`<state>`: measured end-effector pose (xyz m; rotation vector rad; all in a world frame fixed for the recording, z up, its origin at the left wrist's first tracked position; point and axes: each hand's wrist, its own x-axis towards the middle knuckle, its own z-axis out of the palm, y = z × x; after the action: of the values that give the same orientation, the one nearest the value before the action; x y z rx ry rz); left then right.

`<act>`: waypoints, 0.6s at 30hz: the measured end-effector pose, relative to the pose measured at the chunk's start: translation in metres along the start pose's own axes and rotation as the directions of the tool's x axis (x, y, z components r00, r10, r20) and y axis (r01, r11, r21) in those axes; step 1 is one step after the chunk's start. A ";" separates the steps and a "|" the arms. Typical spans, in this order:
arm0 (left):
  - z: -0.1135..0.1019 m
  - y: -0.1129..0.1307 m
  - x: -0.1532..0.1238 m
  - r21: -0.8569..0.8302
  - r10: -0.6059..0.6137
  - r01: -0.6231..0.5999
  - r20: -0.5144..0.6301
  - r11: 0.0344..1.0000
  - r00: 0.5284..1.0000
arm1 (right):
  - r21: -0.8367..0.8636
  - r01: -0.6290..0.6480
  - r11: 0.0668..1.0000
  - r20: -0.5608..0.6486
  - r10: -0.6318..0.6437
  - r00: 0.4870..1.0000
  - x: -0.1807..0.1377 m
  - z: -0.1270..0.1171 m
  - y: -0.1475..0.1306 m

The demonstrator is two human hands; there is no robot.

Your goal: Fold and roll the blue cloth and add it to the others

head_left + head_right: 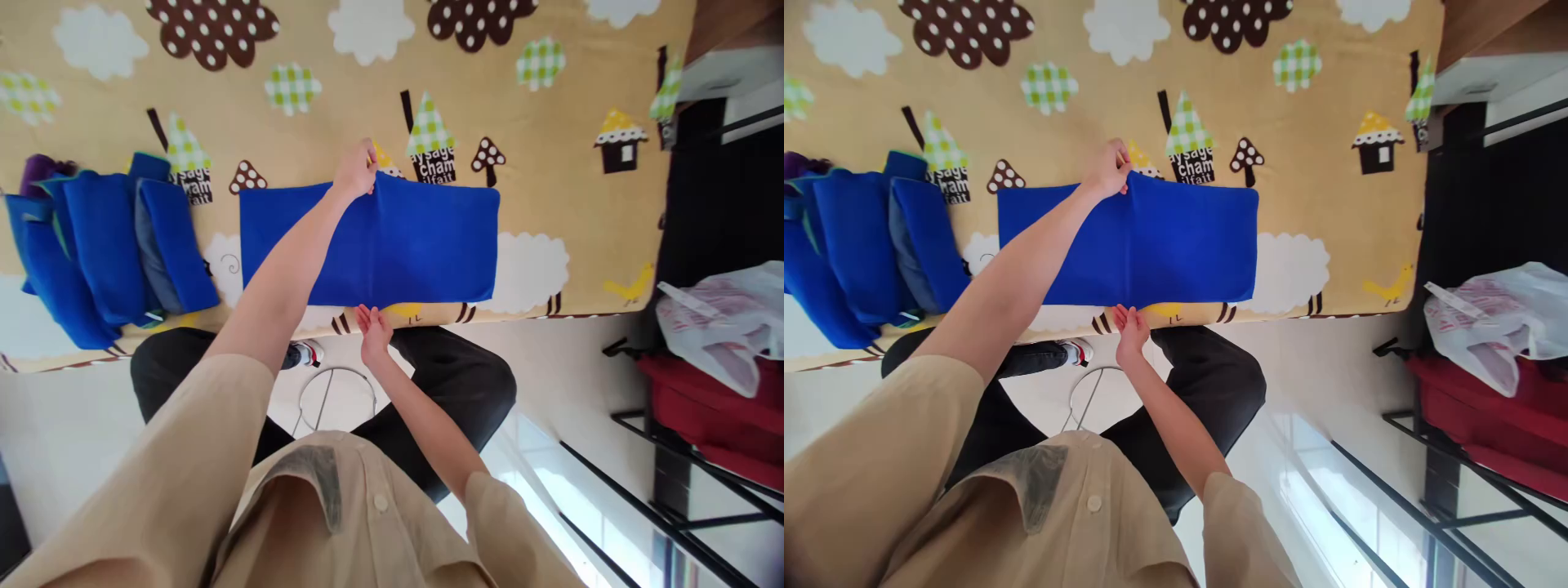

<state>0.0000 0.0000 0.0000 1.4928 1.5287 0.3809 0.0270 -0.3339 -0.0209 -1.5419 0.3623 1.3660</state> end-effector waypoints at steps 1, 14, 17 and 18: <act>-0.006 0.006 -0.005 -0.029 0.011 -0.011 -0.013 1.000 1.000 | -0.008 0.020 1.000 0.005 -0.020 1.000 -0.002 -0.001 -0.001; -0.174 0.100 -0.123 -0.041 0.343 -0.380 -0.349 0.924 0.872 | -0.166 0.714 0.681 0.131 -0.702 0.700 -0.077 -0.014 -0.086; -0.216 0.118 -0.177 -0.076 0.373 -0.445 -0.433 0.892 0.821 | -0.109 0.850 0.515 0.142 -0.839 0.526 -0.102 -0.013 -0.136; -0.229 0.123 -0.196 -0.086 0.379 -0.467 -0.466 0.880 0.800 | -0.089 0.891 0.445 0.152 -0.878 0.454 -0.112 -0.011 -0.154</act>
<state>-0.1356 -0.0647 0.2886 1.6584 1.4160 1.1745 0.1149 -0.3149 0.1474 -1.4284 -0.6067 0.5780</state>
